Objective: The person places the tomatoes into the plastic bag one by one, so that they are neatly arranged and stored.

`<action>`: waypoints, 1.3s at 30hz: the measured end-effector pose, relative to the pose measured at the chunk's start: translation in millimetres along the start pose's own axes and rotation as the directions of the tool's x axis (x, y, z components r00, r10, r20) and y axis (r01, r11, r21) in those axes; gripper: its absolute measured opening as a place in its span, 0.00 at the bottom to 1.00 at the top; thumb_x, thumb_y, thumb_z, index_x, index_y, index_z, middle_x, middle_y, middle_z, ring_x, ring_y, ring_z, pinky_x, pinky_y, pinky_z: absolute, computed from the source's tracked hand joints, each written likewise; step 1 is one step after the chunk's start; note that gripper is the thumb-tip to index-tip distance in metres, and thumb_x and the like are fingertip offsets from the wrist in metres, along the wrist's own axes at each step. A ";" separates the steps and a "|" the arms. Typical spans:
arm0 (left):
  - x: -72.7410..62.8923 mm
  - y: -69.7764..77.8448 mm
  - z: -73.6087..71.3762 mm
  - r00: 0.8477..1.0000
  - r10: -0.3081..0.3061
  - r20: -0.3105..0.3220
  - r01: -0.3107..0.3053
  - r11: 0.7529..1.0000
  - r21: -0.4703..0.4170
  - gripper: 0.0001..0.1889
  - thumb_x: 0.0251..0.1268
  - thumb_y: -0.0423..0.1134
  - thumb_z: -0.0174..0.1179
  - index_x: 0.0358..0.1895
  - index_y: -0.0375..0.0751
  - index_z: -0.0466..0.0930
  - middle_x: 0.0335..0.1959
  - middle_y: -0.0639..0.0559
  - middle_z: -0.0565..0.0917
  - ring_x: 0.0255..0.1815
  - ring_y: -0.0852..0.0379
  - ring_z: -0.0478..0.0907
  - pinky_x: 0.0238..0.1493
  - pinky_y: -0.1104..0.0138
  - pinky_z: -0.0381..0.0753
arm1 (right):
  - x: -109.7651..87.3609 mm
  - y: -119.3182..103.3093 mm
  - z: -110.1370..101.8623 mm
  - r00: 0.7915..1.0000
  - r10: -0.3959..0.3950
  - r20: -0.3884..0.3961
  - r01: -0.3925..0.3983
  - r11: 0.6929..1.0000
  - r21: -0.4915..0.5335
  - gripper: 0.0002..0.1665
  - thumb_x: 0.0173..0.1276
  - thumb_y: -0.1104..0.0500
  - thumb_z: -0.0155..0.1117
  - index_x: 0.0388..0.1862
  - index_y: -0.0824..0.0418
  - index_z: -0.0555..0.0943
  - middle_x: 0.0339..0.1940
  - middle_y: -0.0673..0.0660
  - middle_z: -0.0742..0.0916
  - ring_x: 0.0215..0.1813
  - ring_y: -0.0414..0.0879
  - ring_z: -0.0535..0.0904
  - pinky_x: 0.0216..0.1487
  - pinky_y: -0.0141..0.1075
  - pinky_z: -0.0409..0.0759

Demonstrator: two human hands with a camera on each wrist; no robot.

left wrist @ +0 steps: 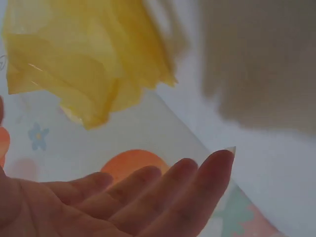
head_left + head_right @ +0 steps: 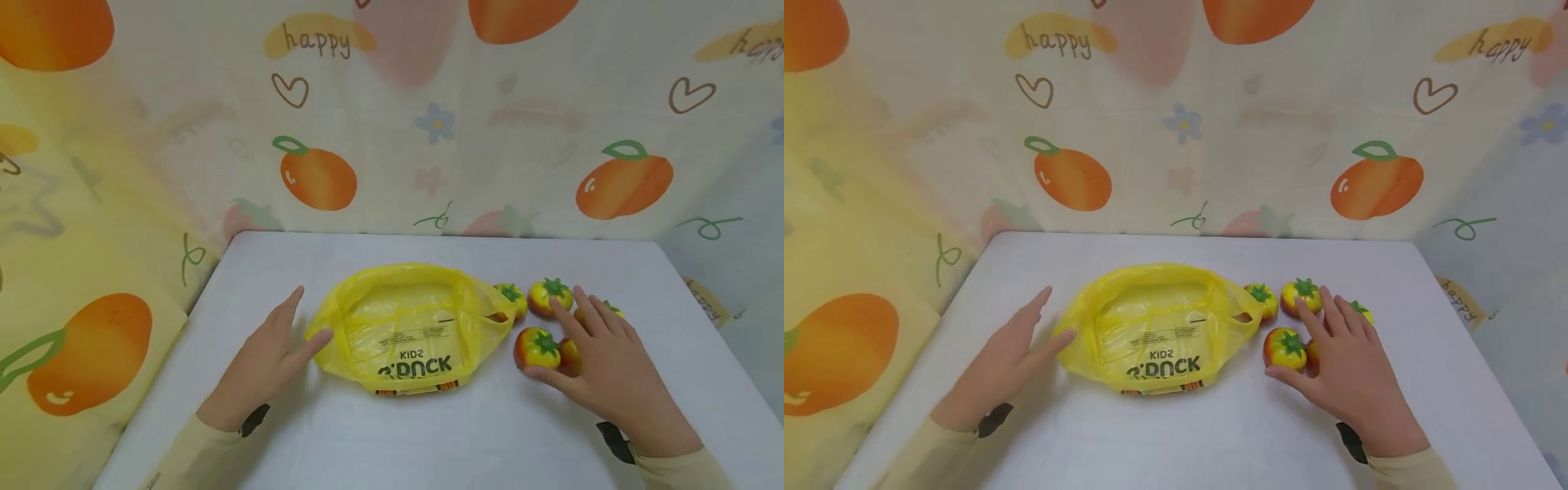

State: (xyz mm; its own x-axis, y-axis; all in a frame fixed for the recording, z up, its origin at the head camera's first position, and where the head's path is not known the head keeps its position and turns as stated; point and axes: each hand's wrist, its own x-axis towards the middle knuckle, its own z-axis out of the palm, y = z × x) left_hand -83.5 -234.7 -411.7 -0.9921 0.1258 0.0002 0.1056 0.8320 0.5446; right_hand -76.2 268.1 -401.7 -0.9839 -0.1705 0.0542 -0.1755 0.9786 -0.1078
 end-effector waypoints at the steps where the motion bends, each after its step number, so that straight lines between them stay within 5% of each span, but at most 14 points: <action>1: 3.5 2.4 0.6 1.000 -0.016 0.006 0.016 1.000 -0.024 0.52 0.76 0.77 0.50 0.91 0.53 0.42 0.88 0.41 0.61 0.83 0.35 0.68 0.76 0.36 0.70 | 1.2 -3.0 0.5 1.000 -0.007 0.005 0.007 1.000 0.002 0.74 0.54 0.11 0.65 0.88 0.53 0.63 0.88 0.72 0.61 0.82 0.76 0.57 0.77 0.78 0.58; 6: 19.5 12.9 1.6 0.996 -0.083 0.035 0.087 0.987 -0.133 0.52 0.75 0.77 0.52 0.89 0.48 0.51 0.81 0.37 0.72 0.71 0.34 0.81 0.67 0.40 0.81 | 6.4 -10.8 6.0 0.998 -0.055 0.009 0.055 0.998 0.017 0.66 0.59 0.20 0.73 0.86 0.54 0.66 0.81 0.72 0.72 0.76 0.76 0.67 0.76 0.76 0.63; 12: 36.3 22.9 -0.7 0.982 -0.145 0.119 0.162 0.975 -0.150 0.51 0.74 0.74 0.57 0.87 0.46 0.56 0.78 0.36 0.75 0.72 0.35 0.81 0.67 0.42 0.83 | 11.7 -15.3 10.2 0.994 -0.110 0.010 0.110 0.993 0.042 0.59 0.62 0.28 0.78 0.84 0.56 0.70 0.77 0.69 0.77 0.73 0.74 0.74 0.77 0.72 0.66; 21: 48.3 27.4 -5.1 0.972 -0.163 0.171 0.182 0.978 -0.102 0.42 0.76 0.69 0.58 0.82 0.46 0.68 0.78 0.40 0.77 0.76 0.35 0.75 0.70 0.40 0.78 | 19.7 -22.6 14.8 0.991 -0.110 0.080 0.104 0.992 0.078 0.52 0.67 0.32 0.77 0.81 0.57 0.74 0.77 0.67 0.78 0.72 0.71 0.77 0.70 0.70 0.76; 28: 55.1 25.5 -5.7 0.968 -0.146 0.205 0.169 0.981 -0.096 0.39 0.78 0.64 0.59 0.83 0.45 0.66 0.78 0.37 0.76 0.76 0.34 0.75 0.71 0.39 0.77 | 22.0 -21.1 15.4 0.988 -0.088 0.130 0.077 0.993 0.084 0.51 0.67 0.34 0.77 0.81 0.57 0.73 0.76 0.69 0.79 0.71 0.70 0.78 0.68 0.69 0.78; 39: 61.5 22.9 -3.3 0.944 -0.161 0.289 0.209 0.968 -0.142 0.35 0.78 0.61 0.61 0.79 0.46 0.72 0.71 0.41 0.82 0.62 0.45 0.82 0.60 0.50 0.83 | 24.9 -20.7 14.3 0.983 -0.069 0.172 0.056 0.995 0.080 0.51 0.66 0.34 0.78 0.80 0.56 0.74 0.75 0.70 0.80 0.66 0.70 0.81 0.64 0.69 0.80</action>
State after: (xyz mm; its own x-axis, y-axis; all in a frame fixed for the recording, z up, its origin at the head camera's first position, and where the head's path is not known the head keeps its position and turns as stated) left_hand -142.3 -209.7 -396.5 -0.9335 0.1406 -0.3297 -0.1147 0.7544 0.6464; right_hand -97.6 241.9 -412.2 -0.9606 -0.2551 -0.1104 -0.2325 0.9551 -0.1838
